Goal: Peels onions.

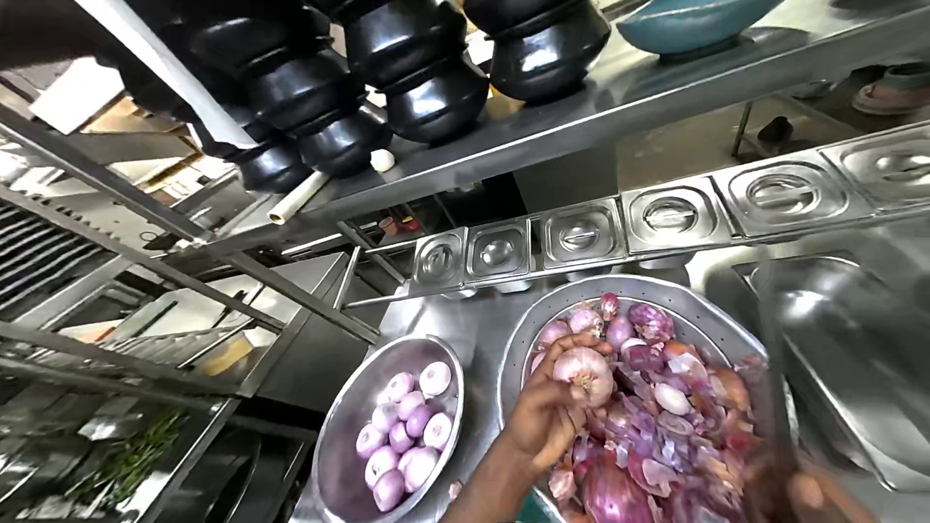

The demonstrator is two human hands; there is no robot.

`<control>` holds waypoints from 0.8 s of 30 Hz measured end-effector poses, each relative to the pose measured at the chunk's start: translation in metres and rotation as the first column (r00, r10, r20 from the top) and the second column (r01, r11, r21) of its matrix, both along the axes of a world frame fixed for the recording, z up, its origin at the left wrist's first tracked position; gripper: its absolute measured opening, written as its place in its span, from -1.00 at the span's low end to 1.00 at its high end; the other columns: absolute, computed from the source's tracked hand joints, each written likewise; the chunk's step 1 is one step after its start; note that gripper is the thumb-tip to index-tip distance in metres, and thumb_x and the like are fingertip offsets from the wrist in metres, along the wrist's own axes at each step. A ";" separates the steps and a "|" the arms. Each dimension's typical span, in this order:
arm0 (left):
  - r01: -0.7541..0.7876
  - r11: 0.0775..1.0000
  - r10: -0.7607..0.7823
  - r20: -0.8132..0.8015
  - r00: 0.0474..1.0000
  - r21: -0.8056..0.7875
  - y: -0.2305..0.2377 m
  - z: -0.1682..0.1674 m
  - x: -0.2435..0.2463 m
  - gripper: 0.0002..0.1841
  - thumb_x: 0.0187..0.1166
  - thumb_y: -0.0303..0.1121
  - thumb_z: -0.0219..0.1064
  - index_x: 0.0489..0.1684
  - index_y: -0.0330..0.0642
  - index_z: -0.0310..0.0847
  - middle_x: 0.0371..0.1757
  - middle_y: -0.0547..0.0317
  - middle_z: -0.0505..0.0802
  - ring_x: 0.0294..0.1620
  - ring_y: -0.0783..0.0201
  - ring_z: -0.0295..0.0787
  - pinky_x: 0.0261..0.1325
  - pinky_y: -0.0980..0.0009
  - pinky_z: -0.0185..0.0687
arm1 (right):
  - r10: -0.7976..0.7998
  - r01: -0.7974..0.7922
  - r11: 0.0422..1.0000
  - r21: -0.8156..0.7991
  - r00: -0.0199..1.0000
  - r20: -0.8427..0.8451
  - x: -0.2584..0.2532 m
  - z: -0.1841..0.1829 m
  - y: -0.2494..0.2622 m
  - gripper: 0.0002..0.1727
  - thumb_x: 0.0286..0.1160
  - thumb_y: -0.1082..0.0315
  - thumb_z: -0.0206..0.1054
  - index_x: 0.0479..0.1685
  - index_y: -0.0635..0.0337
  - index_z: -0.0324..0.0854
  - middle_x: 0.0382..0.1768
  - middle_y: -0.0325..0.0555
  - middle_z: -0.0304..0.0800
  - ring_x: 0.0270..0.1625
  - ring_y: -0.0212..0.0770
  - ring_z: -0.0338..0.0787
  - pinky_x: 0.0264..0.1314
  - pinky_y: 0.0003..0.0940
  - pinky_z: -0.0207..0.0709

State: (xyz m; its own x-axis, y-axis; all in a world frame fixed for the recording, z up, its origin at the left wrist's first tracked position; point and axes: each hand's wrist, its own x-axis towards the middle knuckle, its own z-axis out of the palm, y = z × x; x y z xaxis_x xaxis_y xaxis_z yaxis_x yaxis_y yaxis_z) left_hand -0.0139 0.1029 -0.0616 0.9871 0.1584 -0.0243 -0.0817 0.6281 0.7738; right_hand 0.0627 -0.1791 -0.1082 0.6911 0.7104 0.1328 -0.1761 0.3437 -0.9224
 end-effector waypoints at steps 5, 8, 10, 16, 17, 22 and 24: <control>0.125 0.946 -0.099 0.100 0.990 -0.300 -0.014 -0.006 0.011 -0.39 0.51 0.03 0.44 0.50 -0.07 0.58 0.40 -0.19 0.73 0.18 0.01 0.81 0.14 0.19 0.75 | 0.143 -0.043 0.938 -0.343 0.952 0.271 0.003 0.041 0.014 -0.58 0.93 0.12 -0.09 0.14 0.34 0.48 -0.39 -0.10 0.74 -0.44 -0.18 0.80 -0.37 -0.11 0.78; -0.123 0.945 0.107 -0.068 0.992 -0.304 -0.036 0.009 0.017 -0.15 0.35 0.54 0.18 0.12 -0.15 0.73 -0.08 -0.14 0.87 -0.16 0.04 0.86 -0.15 0.18 0.78 | 0.236 -0.034 0.886 -0.462 0.891 0.388 0.004 0.054 0.027 -0.56 0.92 0.07 -0.08 0.07 0.29 0.52 -0.43 -0.07 0.76 -0.45 -0.13 0.83 -0.35 -0.03 0.77; -0.283 0.907 0.241 -0.167 0.956 -0.311 -0.046 0.019 0.020 -0.06 0.44 0.60 -0.12 0.02 -0.20 0.68 -0.22 -0.18 0.86 -0.30 -0.01 0.86 -0.30 0.14 0.80 | 0.270 -0.036 0.864 -0.502 0.875 0.401 0.002 0.057 0.034 -0.57 0.92 0.06 -0.08 0.04 0.24 0.53 -0.45 -0.11 0.77 -0.46 -0.14 0.84 -0.34 -0.05 0.78; -0.363 0.846 0.326 -0.160 0.932 -0.391 -0.054 0.024 0.019 -0.31 0.69 0.26 -0.16 0.09 -0.19 0.65 -0.07 -0.22 0.85 -0.21 -0.04 0.88 -0.26 0.15 0.82 | 0.309 -0.049 0.832 -0.552 0.868 0.389 -0.004 0.052 0.044 -0.53 0.91 0.02 -0.10 0.06 0.26 0.51 -0.50 -0.09 0.73 -0.49 -0.11 0.81 -0.36 -0.02 0.74; -0.371 0.836 0.331 -0.168 0.928 -0.403 -0.056 0.025 0.019 -0.33 0.69 0.24 -0.15 0.08 -0.19 0.64 -0.08 -0.21 0.85 -0.20 -0.04 0.89 -0.24 0.14 0.83 | 0.308 -0.045 0.832 -0.552 0.866 0.393 -0.005 0.051 0.044 -0.53 0.90 0.02 -0.11 0.06 0.26 0.51 -0.50 -0.09 0.73 -0.49 -0.09 0.81 -0.38 -0.01 0.74; -0.423 0.814 0.364 -0.218 0.905 -0.397 -0.060 0.032 0.020 -0.40 0.67 0.20 -0.12 0.03 -0.17 0.58 -0.18 -0.17 0.83 -0.31 -0.01 0.87 -0.32 0.13 0.82 | 0.300 -0.030 0.828 -0.559 0.867 0.398 -0.006 0.051 0.043 -0.51 0.90 -0.02 -0.13 0.06 0.24 0.50 -0.51 -0.11 0.72 -0.50 -0.11 0.80 -0.39 -0.02 0.73; -0.414 0.819 0.357 -0.212 0.910 -0.397 -0.060 0.032 0.021 -0.41 0.66 0.19 -0.10 0.00 -0.18 0.59 -0.19 -0.17 0.84 -0.31 -0.01 0.87 -0.31 0.14 0.82 | 0.295 -0.025 0.831 -0.556 0.867 0.402 -0.005 0.051 0.043 -0.50 0.91 -0.04 -0.13 0.06 0.24 0.50 -0.50 -0.11 0.71 -0.50 -0.11 0.80 -0.39 -0.02 0.73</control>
